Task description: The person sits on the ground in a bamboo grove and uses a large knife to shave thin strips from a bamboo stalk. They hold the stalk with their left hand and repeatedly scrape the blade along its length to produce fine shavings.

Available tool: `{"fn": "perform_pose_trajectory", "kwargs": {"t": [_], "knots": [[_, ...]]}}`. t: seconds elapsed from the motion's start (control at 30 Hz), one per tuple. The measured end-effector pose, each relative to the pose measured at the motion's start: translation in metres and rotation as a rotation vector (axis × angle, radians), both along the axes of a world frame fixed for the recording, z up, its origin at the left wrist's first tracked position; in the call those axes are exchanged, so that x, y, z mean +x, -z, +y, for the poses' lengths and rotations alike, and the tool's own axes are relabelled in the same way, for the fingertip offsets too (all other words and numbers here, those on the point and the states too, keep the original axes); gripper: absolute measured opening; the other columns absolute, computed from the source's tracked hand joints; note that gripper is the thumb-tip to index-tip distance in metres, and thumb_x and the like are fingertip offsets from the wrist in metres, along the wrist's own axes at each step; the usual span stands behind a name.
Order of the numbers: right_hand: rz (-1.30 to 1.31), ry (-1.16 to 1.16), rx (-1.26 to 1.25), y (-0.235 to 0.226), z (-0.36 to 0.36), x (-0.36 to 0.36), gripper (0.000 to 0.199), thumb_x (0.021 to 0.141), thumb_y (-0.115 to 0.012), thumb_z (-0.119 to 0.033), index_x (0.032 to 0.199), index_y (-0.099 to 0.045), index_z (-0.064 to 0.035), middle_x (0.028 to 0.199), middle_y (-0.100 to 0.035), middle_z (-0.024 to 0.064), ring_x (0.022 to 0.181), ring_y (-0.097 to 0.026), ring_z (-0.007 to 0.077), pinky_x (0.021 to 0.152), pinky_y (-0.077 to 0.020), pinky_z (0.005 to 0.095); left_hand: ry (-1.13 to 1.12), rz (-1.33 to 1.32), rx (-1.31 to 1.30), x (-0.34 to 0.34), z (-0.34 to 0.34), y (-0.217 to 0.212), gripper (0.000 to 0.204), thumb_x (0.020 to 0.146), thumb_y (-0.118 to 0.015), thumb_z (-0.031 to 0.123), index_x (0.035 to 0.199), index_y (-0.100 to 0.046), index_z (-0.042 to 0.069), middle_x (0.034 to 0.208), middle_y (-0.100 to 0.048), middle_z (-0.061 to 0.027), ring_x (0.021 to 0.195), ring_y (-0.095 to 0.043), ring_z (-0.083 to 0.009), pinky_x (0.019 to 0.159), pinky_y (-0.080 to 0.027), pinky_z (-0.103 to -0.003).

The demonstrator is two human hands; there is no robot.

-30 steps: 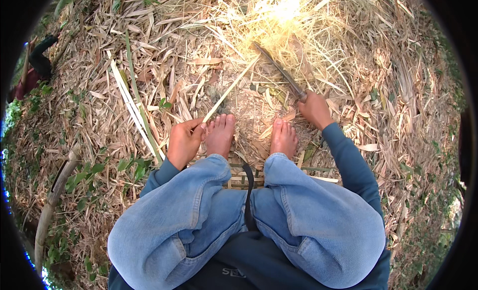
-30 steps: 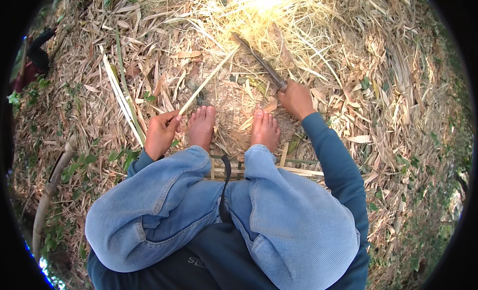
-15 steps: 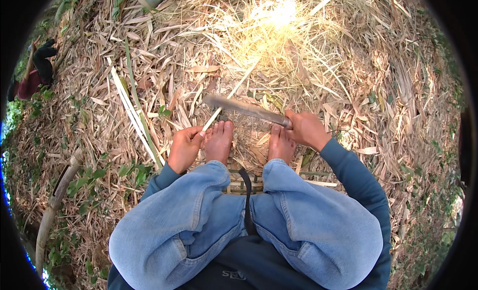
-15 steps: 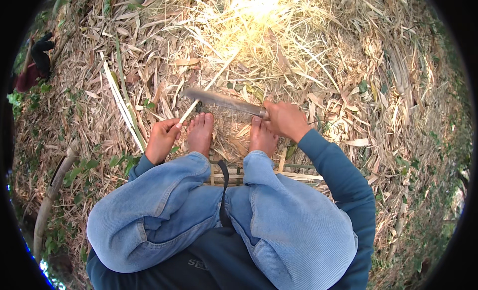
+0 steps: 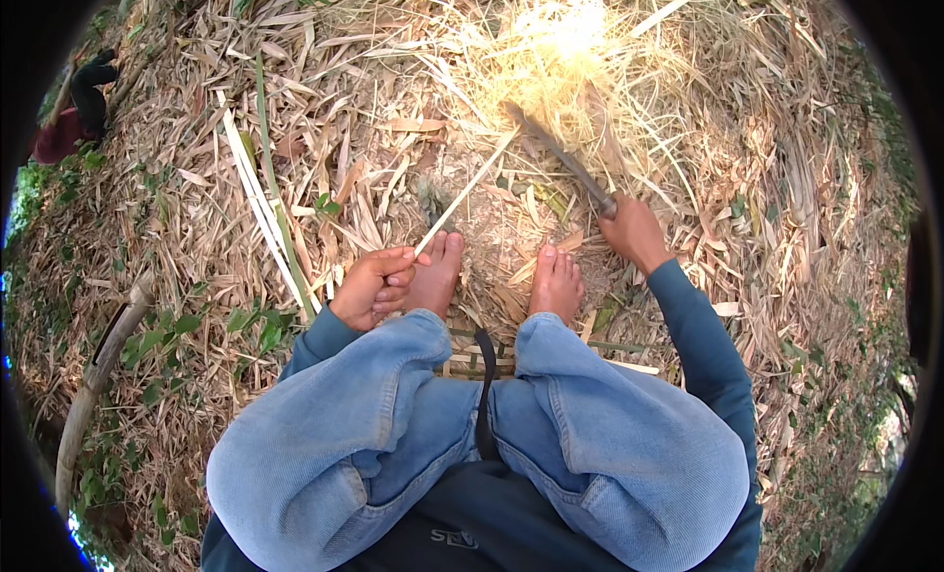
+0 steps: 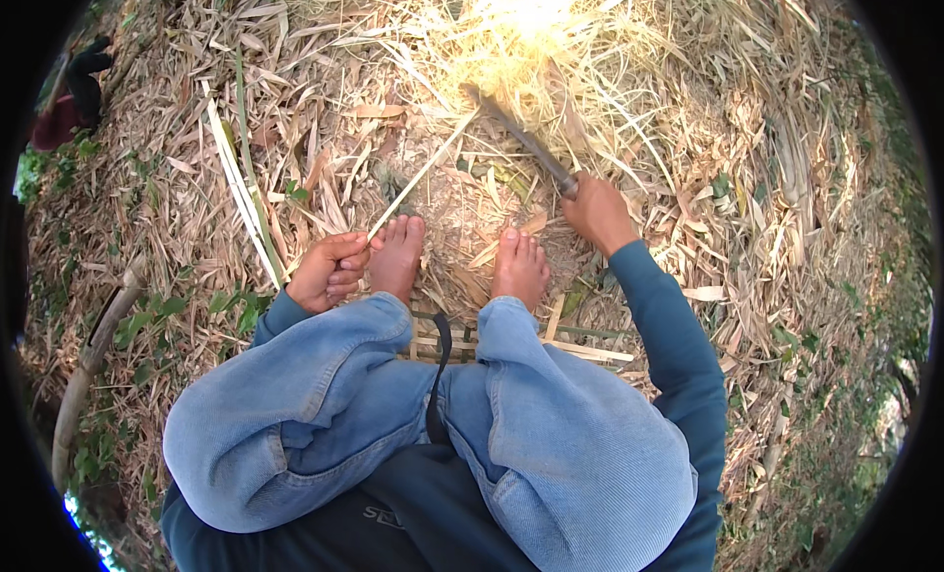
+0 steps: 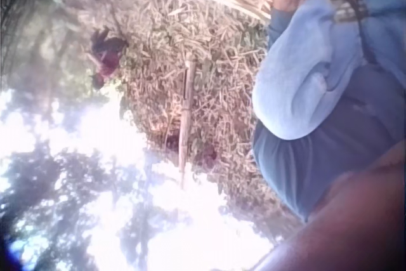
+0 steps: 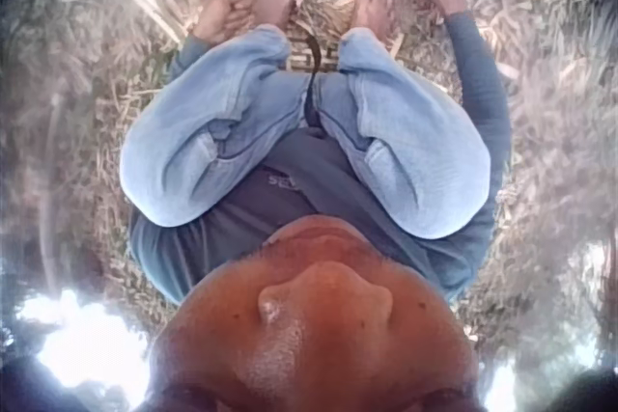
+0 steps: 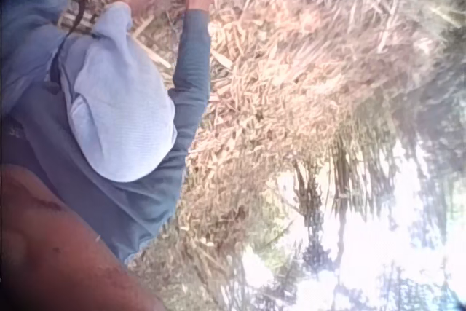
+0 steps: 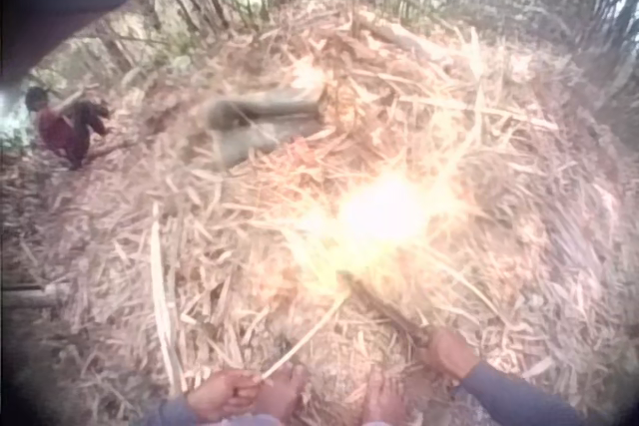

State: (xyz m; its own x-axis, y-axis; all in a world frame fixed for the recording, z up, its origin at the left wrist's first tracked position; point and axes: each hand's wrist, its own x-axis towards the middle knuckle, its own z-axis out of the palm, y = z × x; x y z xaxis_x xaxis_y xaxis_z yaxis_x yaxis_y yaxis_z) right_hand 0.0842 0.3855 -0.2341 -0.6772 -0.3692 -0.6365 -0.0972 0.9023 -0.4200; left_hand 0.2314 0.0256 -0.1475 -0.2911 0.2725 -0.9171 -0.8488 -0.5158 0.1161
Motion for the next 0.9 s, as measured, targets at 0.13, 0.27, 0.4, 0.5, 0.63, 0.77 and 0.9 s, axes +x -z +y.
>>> {"fn": "perform_pose_trajectory", "kwargs": {"t": [0.13,0.27,0.4,0.5,0.63,0.77,0.9], "knots": [[-0.03,-0.346,0.01,-0.032,-0.016,0.007,0.021,0.082,-0.06,-0.021,0.091,-0.063,-0.0016,0.074,-0.067,0.0217,0.072,-0.067,0.0376,0.066,-0.0535,0.0491,-0.123,-0.058,0.189,0.009,-0.003,0.013,0.019,0.103,-0.042,0.019,0.105,-0.053,0.004,0.062,-0.036,0.0056,0.039,-0.027,-0.002,0.032,-0.022,-0.019],[0.048,-0.124,0.056,-0.006,-0.002,-0.014,0.019,0.084,-0.061,-0.022,0.093,-0.06,-0.0055,0.073,-0.067,0.0197,0.071,-0.068,0.0364,0.067,-0.0542,0.0491,-0.188,-0.099,0.237,0.01,-0.003,0.014,0.018,0.103,-0.041,0.018,0.102,-0.053,0.005,0.062,-0.038,0.0048,0.038,-0.028,-0.0023,0.031,-0.024,-0.019],[-0.022,-0.213,-0.023,-0.017,-0.003,-0.002,0.021,0.082,-0.064,-0.023,0.096,-0.061,-0.0068,0.076,-0.067,0.0215,0.072,-0.067,0.0385,0.069,-0.0539,0.0494,-0.061,-0.028,0.092,0.005,-0.002,0.006,0.018,0.103,-0.041,0.018,0.101,-0.054,0.005,0.06,-0.036,0.0058,0.039,-0.026,-0.0019,0.033,-0.022,-0.019],[-0.02,-0.357,0.01,-0.03,-0.015,0.002,0.025,0.081,-0.064,-0.02,0.101,-0.064,-0.0058,0.08,-0.067,0.0232,0.075,-0.067,0.0393,0.072,-0.0538,0.0492,0.12,0.062,-0.088,0.006,0.004,0.001,0.019,0.103,-0.042,0.019,0.101,-0.055,0.005,0.059,-0.034,0.0072,0.04,-0.025,-0.0011,0.034,-0.02,-0.019],[0.021,0.062,0.051,0.011,-0.002,-0.01,0.029,0.081,-0.065,-0.02,0.103,-0.064,-0.0007,0.08,-0.067,0.024,0.078,-0.067,0.0385,0.074,-0.0541,0.0468,0.19,0.114,-0.202,-0.003,0.007,-0.008,0.018,0.103,-0.045,0.019,0.101,-0.057,0.006,0.059,-0.035,0.0088,0.041,-0.023,0.0002,0.036,-0.018,-0.019],[0.01,-0.315,0.03,-0.03,-0.029,-0.004,0.026,0.082,-0.063,-0.02,0.099,-0.06,-0.0013,0.077,-0.067,0.0207,0.073,-0.067,0.0377,0.068,-0.054,0.0471,0.204,0.113,-0.204,0.001,0.005,-0.006,0.017,0.103,-0.044,0.018,0.1,-0.056,0.007,0.058,-0.033,0.0089,0.042,-0.022,-0.0002,0.036,-0.018,-0.019],[0.097,-0.242,0.11,-0.006,-0.008,-0.019,0.022,0.083,-0.064,-0.022,0.096,-0.06,-0.0043,0.077,-0.068,0.0201,0.071,-0.068,0.0366,0.067,-0.0543,0.0486,0.193,0.105,-0.207,0.004,0.001,-0.013,0.017,0.103,-0.043,0.018,0.099,-0.055,0.007,0.057,-0.032,0.0087,0.042,-0.022,-0.0006,0.036,-0.018,-0.019]]}}
